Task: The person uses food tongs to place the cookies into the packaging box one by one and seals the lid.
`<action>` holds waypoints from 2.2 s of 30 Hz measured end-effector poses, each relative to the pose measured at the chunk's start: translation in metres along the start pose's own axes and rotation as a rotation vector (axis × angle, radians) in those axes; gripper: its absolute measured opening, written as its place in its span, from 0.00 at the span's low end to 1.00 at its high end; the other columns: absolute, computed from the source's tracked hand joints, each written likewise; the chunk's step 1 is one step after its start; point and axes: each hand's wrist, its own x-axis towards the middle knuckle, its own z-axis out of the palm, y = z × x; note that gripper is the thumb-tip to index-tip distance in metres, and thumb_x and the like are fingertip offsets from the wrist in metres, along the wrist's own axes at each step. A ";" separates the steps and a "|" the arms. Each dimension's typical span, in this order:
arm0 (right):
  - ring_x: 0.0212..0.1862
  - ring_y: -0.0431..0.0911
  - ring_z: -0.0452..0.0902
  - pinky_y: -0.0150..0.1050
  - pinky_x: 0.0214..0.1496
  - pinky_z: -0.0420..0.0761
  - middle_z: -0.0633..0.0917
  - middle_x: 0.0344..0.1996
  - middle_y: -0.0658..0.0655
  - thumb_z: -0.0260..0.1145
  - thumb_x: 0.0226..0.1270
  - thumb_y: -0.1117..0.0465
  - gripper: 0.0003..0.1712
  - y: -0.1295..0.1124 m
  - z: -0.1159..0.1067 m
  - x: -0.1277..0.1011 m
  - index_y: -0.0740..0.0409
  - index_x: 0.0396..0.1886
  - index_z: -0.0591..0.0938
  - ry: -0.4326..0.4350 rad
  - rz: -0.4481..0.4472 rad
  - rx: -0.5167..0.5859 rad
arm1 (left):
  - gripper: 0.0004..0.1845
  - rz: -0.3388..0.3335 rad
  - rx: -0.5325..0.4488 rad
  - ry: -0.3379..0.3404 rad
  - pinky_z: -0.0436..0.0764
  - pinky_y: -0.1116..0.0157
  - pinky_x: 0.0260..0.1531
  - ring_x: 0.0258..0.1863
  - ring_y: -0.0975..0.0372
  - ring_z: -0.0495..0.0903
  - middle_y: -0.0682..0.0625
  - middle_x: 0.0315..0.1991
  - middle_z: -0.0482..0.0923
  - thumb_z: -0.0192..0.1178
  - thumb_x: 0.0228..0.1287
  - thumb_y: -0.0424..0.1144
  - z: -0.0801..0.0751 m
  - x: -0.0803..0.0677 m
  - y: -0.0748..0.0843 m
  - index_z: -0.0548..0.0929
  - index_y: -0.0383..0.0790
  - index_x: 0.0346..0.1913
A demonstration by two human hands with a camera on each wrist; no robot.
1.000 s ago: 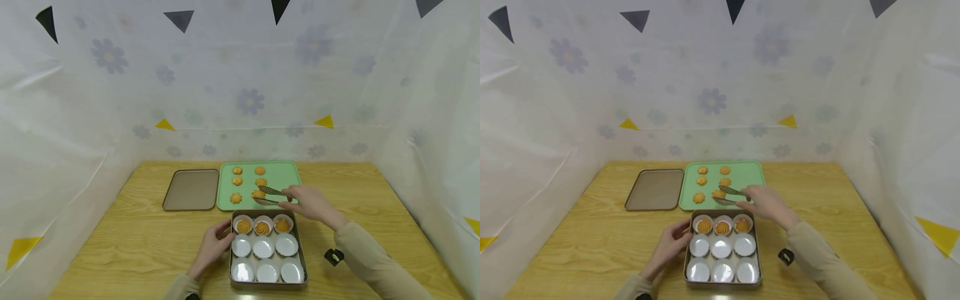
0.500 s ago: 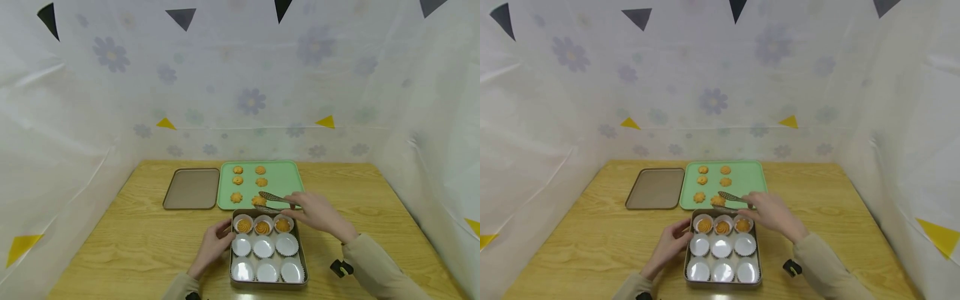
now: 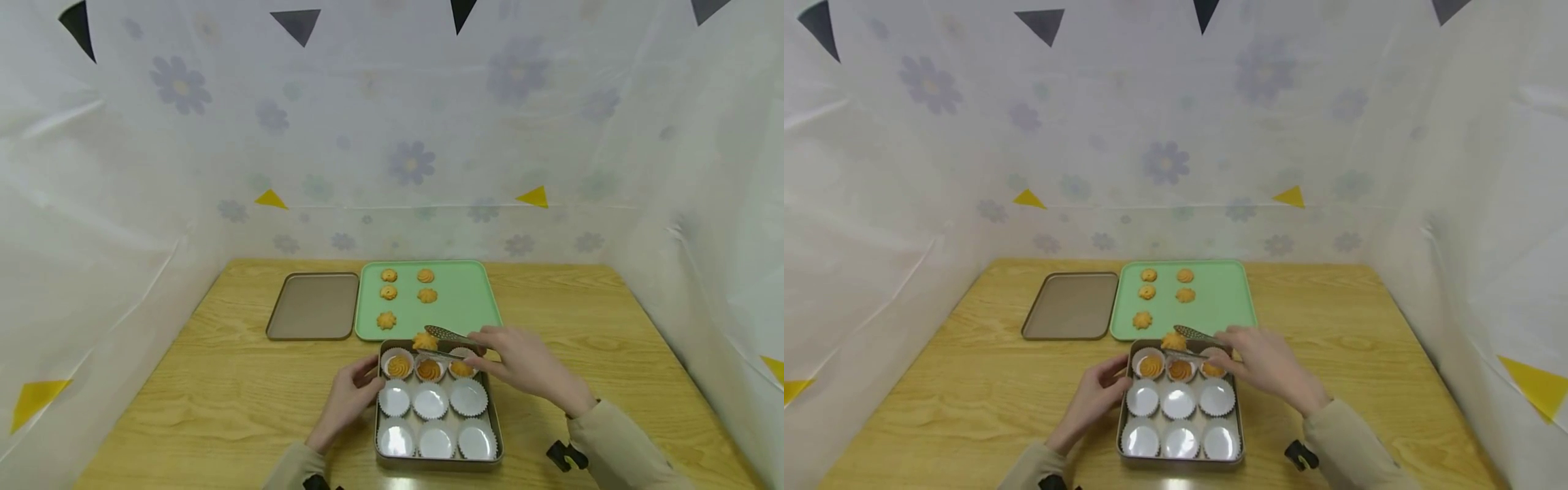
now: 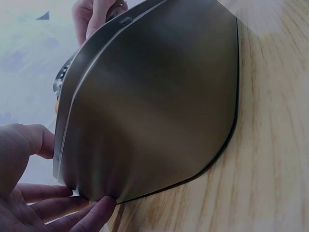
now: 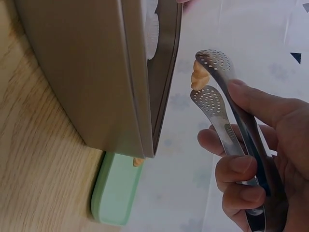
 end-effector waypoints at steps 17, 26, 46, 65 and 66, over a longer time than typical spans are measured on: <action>0.35 0.40 0.84 0.31 0.32 0.83 0.89 0.43 0.51 0.62 0.72 0.43 0.24 -0.017 0.013 -0.009 0.55 0.55 0.85 -0.131 -0.188 0.079 | 0.29 0.011 0.014 -0.001 0.83 0.58 0.61 0.65 0.37 0.75 0.27 0.68 0.70 0.59 0.65 0.31 0.000 0.001 -0.001 0.71 0.22 0.67; 0.33 0.36 0.79 0.26 0.28 0.77 0.87 0.40 0.50 0.66 0.69 0.45 0.20 -0.025 0.025 -0.001 0.52 0.53 0.86 -0.175 -0.195 0.098 | 0.28 0.042 0.025 -0.019 0.83 0.56 0.61 0.65 0.35 0.74 0.25 0.67 0.70 0.59 0.66 0.31 -0.001 0.000 0.001 0.70 0.20 0.67; 0.29 0.34 0.75 0.25 0.24 0.70 0.84 0.30 0.45 0.67 0.68 0.43 0.13 -0.031 0.033 0.008 0.45 0.34 0.83 -0.149 -0.229 0.028 | 0.29 0.022 0.023 -0.006 0.83 0.56 0.61 0.65 0.36 0.75 0.27 0.67 0.71 0.60 0.65 0.31 0.000 0.000 0.000 0.71 0.22 0.67; 0.34 0.39 0.82 0.28 0.29 0.78 0.87 0.38 0.51 0.67 0.68 0.45 0.21 -0.025 0.030 0.003 0.54 0.51 0.86 -0.159 -0.211 0.136 | 0.28 0.051 -0.004 -0.003 0.83 0.58 0.61 0.65 0.35 0.74 0.25 0.67 0.70 0.59 0.64 0.29 0.000 0.000 -0.001 0.71 0.20 0.66; 0.36 0.39 0.83 0.29 0.31 0.80 0.88 0.41 0.52 0.66 0.69 0.44 0.23 -0.023 0.030 0.002 0.55 0.53 0.86 -0.167 -0.199 0.160 | 0.28 0.053 -0.009 -0.003 0.83 0.58 0.61 0.65 0.35 0.74 0.25 0.67 0.70 0.59 0.64 0.28 0.000 -0.001 -0.001 0.71 0.20 0.66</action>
